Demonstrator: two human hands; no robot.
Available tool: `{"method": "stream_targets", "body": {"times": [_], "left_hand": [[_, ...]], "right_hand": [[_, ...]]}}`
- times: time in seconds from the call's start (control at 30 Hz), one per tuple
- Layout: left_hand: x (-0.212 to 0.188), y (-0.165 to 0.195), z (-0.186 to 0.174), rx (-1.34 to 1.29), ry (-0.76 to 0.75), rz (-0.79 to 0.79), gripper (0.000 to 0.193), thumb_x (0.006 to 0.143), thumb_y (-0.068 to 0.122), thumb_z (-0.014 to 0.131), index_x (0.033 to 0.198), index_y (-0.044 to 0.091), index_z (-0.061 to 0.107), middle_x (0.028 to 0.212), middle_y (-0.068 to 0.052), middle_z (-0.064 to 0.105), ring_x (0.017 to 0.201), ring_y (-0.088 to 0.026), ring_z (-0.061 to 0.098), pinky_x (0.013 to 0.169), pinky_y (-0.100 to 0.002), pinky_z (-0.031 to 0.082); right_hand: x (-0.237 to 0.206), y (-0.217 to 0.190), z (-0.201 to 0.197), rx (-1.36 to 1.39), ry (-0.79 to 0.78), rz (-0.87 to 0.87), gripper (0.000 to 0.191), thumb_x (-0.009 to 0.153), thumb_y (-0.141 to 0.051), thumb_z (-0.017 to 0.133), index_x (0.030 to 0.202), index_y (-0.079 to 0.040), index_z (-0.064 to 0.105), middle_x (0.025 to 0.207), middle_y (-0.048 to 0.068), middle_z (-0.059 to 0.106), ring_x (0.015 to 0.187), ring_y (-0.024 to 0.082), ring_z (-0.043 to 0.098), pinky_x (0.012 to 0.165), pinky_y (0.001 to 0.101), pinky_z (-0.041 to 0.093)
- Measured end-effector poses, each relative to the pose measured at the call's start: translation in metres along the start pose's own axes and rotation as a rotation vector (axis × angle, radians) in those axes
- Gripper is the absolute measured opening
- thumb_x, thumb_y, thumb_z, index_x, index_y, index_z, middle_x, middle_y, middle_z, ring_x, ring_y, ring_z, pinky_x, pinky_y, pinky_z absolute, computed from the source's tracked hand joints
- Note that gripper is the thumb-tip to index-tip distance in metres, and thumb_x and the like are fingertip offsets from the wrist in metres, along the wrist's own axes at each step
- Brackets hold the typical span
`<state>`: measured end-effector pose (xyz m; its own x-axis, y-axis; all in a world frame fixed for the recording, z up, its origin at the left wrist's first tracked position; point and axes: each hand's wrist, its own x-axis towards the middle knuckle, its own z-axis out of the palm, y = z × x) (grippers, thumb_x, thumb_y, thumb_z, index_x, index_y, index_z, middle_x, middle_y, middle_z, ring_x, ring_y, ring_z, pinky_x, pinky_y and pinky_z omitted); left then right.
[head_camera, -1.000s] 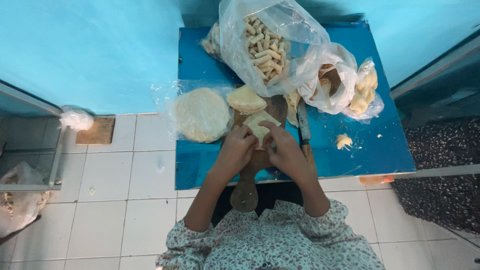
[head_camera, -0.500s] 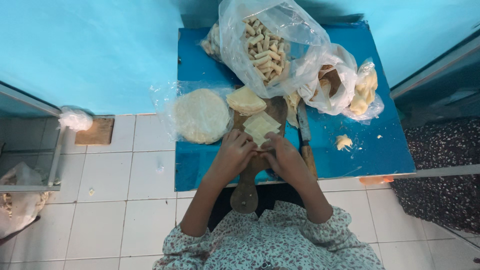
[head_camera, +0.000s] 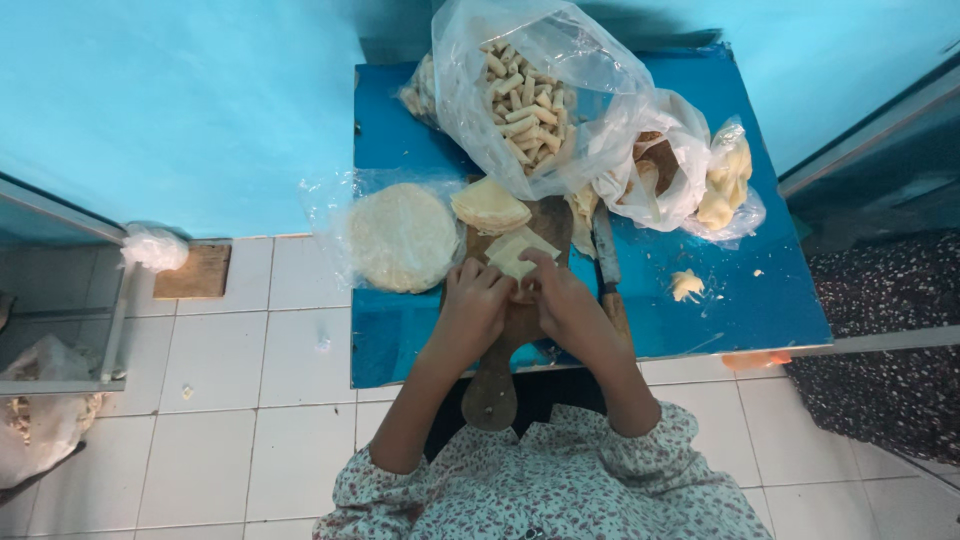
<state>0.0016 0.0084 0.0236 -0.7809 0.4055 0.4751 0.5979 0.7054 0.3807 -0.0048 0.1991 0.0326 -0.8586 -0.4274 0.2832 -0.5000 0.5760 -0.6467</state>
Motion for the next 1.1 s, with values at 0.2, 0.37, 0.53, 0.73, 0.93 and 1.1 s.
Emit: {"method": "stream_targets", "body": {"times": [0.2, 0.37, 0.53, 0.73, 0.93, 1.1], "left_hand": [[0.000, 0.001, 0.001, 0.004, -0.008, -0.040, 0.015, 0.077, 0.000, 0.067, 0.091, 0.007, 0.068, 0.099, -0.011, 0.061, 0.102, -0.034, 0.053, 0.091, -0.048, 0.041], [-0.003, -0.002, -0.002, 0.047, 0.036, -0.013, 0.024, 0.081, 0.003, 0.067, 0.105, 0.006, 0.069, 0.099, -0.008, 0.061, 0.102, -0.032, 0.055, 0.091, -0.049, 0.041], [-0.005, 0.001, -0.015, 0.050, 0.029, 0.007, 0.012, 0.082, 0.013, 0.073, 0.092, 0.009, 0.066, 0.098, -0.007, 0.060, 0.100, -0.031, 0.055, 0.088, -0.051, 0.039], [-0.005, 0.000, -0.024, 0.097, 0.029, 0.025, 0.013, 0.080, 0.011, 0.071, 0.091, 0.010, 0.067, 0.100, -0.007, 0.061, 0.104, -0.031, 0.056, 0.090, -0.049, 0.039], [-0.006, 0.002, -0.025, 0.081, 0.039, 0.024, 0.015, 0.082, 0.012, 0.071, 0.096, 0.010, 0.068, 0.097, -0.005, 0.063, 0.103, -0.029, 0.056, 0.092, -0.052, 0.037], [-0.005, 0.006, -0.025, 0.137, 0.044, 0.008, 0.012, 0.080, 0.009, 0.070, 0.091, 0.011, 0.069, 0.098, -0.006, 0.062, 0.104, -0.029, 0.057, 0.095, -0.052, 0.036]], "right_hand": [[0.006, -0.008, -0.003, -0.068, 0.082, -0.170, 0.066, 0.072, 0.013, 0.062, 0.133, -0.003, 0.046, 0.102, 0.012, 0.065, 0.107, 0.037, 0.061, 0.090, 0.0480, 0.043], [0.005, -0.012, 0.007, -0.156, 0.107, -0.102, 0.057, 0.077, 0.010, 0.066, 0.130, -0.006, 0.050, 0.101, 0.008, 0.067, 0.104, 0.033, 0.060, 0.090, 0.0449, 0.041], [0.002, -0.012, 0.008, -0.180, 0.154, -0.119, 0.055, 0.076, 0.008, 0.068, 0.126, -0.005, 0.050, 0.105, 0.008, 0.068, 0.106, 0.033, 0.059, 0.089, 0.0451, 0.040], [-0.003, -0.020, 0.008, -0.147, 0.183, -0.136, 0.053, 0.076, 0.006, 0.070, 0.124, -0.004, 0.051, 0.109, 0.007, 0.068, 0.106, 0.031, 0.060, 0.090, 0.0448, 0.040], [-0.003, -0.022, 0.006, -0.160, 0.187, -0.169, 0.046, 0.079, 0.006, 0.070, 0.120, -0.004, 0.052, 0.115, 0.008, 0.067, 0.105, 0.030, 0.061, 0.089, 0.0444, 0.039], [-0.006, -0.021, 0.012, -0.169, 0.272, -0.168, 0.041, 0.082, 0.003, 0.072, 0.117, -0.005, 0.053, 0.114, 0.007, 0.067, 0.103, 0.030, 0.061, 0.088, 0.0453, 0.040]]}}
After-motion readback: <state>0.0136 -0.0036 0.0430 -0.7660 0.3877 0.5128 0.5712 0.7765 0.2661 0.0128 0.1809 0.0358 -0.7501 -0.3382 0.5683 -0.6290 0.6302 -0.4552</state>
